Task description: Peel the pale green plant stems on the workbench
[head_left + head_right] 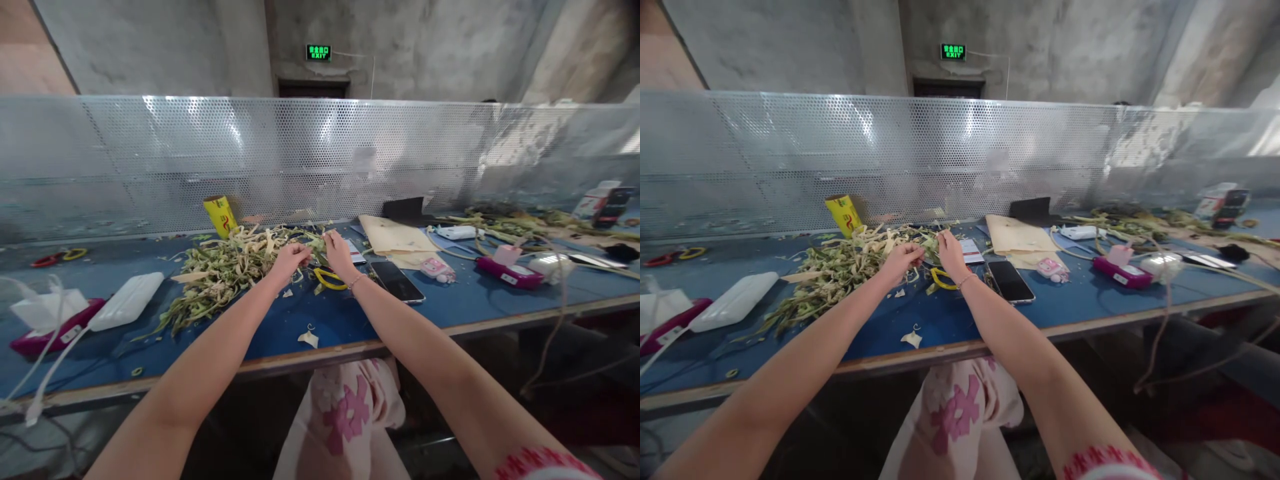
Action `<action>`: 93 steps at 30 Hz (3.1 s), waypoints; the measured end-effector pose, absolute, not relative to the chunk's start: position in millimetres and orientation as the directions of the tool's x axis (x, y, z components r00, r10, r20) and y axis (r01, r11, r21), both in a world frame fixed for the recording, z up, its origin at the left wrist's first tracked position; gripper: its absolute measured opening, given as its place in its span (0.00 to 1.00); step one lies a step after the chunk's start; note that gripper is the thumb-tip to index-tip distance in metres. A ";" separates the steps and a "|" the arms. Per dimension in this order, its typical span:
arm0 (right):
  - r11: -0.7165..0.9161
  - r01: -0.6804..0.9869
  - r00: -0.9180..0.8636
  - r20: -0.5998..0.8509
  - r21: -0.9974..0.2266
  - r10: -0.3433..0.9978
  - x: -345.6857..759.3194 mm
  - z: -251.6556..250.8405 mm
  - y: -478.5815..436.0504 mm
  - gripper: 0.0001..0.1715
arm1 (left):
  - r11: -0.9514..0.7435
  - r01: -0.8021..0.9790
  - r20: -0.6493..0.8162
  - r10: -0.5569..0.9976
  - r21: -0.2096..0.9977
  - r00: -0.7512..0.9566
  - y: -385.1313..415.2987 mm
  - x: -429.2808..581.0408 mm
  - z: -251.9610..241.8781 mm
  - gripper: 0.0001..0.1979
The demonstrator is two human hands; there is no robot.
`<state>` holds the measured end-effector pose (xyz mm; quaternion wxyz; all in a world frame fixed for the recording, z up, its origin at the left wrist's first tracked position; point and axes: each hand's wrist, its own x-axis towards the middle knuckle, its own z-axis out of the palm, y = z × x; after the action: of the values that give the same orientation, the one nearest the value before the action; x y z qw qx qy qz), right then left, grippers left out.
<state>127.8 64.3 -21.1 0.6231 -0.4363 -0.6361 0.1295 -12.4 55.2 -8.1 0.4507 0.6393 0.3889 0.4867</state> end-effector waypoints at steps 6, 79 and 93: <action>0.527 0.203 0.131 0.557 -0.825 0.820 125.7 -22.6 66.8 0.09 | -0.148 -0.055 0.155 0.971 0.987 0.181 48.2 -8.5 -2.7 0.14; 0.638 0.595 -0.240 0.649 -0.489 0.722 129.6 -9.9 52.8 0.15 | -0.070 -0.354 0.170 0.951 0.932 0.258 51.6 -8.8 -6.7 0.08; 0.731 0.574 -0.235 0.781 -0.368 0.578 123.1 -17.5 53.2 0.16 | -0.528 0.154 0.539 0.842 0.835 -0.031 54.7 -10.8 -10.2 0.09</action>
<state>123.1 53.2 -17.5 0.4981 -0.3666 -0.7858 0.0020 -10.8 54.7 -10.2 0.2861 0.6347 0.3924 0.6011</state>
